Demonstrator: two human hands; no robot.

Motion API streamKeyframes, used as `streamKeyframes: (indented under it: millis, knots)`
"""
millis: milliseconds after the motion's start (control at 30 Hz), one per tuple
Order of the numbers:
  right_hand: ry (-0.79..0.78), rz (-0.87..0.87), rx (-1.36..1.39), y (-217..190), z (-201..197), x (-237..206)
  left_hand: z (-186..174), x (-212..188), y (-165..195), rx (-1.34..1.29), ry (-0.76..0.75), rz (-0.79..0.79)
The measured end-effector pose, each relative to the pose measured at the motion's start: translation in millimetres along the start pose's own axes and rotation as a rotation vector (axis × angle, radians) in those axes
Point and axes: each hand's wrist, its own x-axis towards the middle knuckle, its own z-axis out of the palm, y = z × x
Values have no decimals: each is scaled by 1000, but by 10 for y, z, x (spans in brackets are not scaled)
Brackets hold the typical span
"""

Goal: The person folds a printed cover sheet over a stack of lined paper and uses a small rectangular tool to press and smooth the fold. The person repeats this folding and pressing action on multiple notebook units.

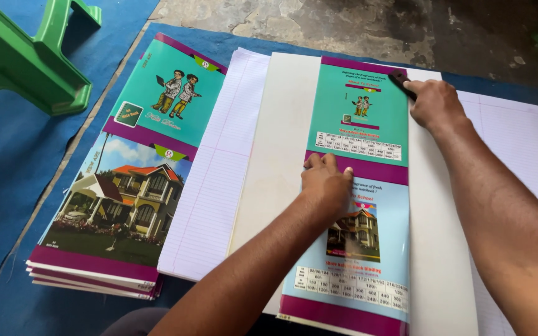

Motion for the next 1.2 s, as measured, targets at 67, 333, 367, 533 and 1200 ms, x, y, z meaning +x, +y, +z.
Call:
streamKeyframes:
  millis: [67,333,367,533,1200]
  knots:
    - [-66,71,52,-52,-41,-170,42,-9,12,-93,64,-35]
    - [-34,6,66,-138,-198,-857,30,-278,84,40,112,28]
    - [-44,11,75,-149,-203,-924,28,-330,94,27,126,28]
    - [-53,-2,116,-181,-295,-1234,-29,-537,138,27,115,20]
    - [-81,-123,179,-516,-717,-2580,-75,-935,258,30,89,-30]
